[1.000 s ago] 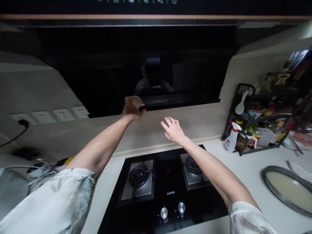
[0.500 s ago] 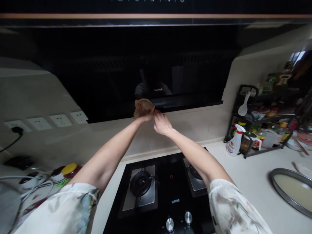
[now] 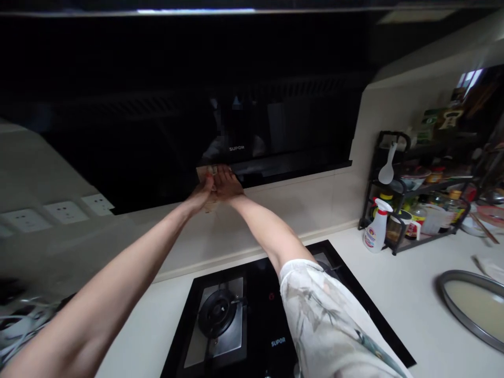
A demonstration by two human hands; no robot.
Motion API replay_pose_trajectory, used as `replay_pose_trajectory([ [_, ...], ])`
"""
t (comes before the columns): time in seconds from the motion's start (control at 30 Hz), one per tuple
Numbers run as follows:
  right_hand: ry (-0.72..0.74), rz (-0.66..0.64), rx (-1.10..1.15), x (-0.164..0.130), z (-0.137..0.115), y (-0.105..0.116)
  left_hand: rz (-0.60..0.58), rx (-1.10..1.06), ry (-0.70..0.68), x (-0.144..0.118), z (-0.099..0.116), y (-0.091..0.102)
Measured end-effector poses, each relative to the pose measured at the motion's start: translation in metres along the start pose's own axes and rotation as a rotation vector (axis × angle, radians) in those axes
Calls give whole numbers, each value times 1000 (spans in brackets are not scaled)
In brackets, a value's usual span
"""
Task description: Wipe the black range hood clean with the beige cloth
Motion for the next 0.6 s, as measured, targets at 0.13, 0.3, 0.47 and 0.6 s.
replay_pose_trajectory([
  [0.13, 24, 45, 16, 0, 23, 0, 169, 132, 41, -19, -5, 24],
  [0.3, -95, 94, 60, -12, 122, 22, 96, 423, 100, -28, -13, 2],
  [0.47, -315, 125, -6, -58, 273, 45, 17, 539, 109, -18, -6, -28],
  [0.6, -548, 261, -119, -121, 389, 69, 36, 549, 132, -14, 2, -29],
])
Point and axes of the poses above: each hand's wrist, its own x-axis towards the middle knuckle, its own y-axis out of the back of the hand, z = x × y, the point moved 10 cm from there along x, towards the middle knuckle, and after that the axes turned 5 degrees about z, right-handed, at the moved point
